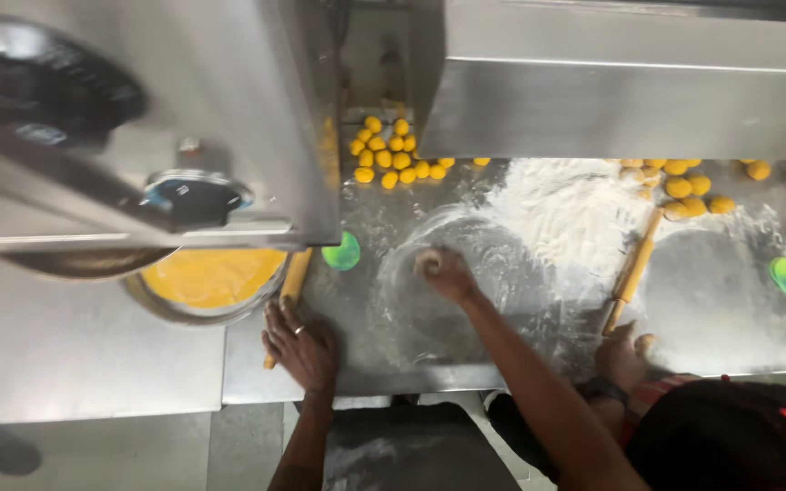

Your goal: The person rolls yellow dough balls flat on a floured stainless steel counter using a wooden rolling pin. They repeatedly flatten, flip, and dust the dough, then place the finished flat sheets into a metal tray. Another person works alongside performing the same task.

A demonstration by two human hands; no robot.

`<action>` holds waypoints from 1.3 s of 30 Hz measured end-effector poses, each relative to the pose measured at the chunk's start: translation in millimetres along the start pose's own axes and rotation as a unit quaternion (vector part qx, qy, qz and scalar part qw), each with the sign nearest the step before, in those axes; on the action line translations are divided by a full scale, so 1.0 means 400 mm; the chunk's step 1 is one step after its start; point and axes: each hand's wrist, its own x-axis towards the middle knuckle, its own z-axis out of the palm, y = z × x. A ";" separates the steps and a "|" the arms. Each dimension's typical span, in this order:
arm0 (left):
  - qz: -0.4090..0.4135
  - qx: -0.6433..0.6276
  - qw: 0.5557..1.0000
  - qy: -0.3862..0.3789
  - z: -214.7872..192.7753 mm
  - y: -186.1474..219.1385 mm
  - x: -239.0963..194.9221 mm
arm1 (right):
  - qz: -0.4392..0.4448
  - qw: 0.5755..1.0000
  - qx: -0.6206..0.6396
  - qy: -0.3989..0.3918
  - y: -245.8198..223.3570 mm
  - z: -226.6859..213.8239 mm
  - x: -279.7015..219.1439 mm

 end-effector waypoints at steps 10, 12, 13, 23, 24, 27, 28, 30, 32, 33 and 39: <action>-0.008 0.054 0.998 0.028 0.040 -0.008 -0.008 | 0.221 0.953 -0.175 0.106 0.190 0.023 0.385; 0.006 0.039 0.998 0.044 0.045 0.002 -0.006 | 0.187 0.944 -0.193 0.190 0.222 0.044 0.389; 0.013 0.032 0.998 0.052 0.041 0.004 -0.012 | 0.194 0.939 -0.181 0.220 0.233 0.053 0.373; 0.033 0.046 0.997 0.057 0.019 0.024 -0.009 | 0.314 0.904 -0.208 0.201 0.428 -0.315 0.008; 0.031 0.051 0.997 0.056 0.021 0.028 -0.005 | 0.270 0.899 -0.250 0.239 0.457 -0.363 -0.004; 0.036 0.060 0.996 0.057 0.018 0.025 -0.012 | 0.241 0.894 -0.211 0.314 0.540 -0.458 -0.036; 0.040 0.061 0.996 0.060 0.018 0.022 -0.011 | 0.244 0.889 -0.202 0.331 0.563 -0.476 -0.035; 0.045 0.059 0.995 0.063 0.028 0.023 -0.009 | 0.244 0.892 -0.201 0.324 0.597 -0.500 -0.033; 0.043 0.063 0.995 0.059 0.027 0.016 -0.024 | 0.242 0.908 -0.211 0.269 0.607 -0.494 -0.032; 0.041 0.065 0.995 0.058 0.030 0.017 -0.024 | 0.252 0.904 -0.218 0.266 0.607 -0.493 -0.018; 0.038 0.060 0.996 0.047 0.021 0.022 -0.013 | 0.335 0.913 -0.177 0.154 0.537 -0.519 0.047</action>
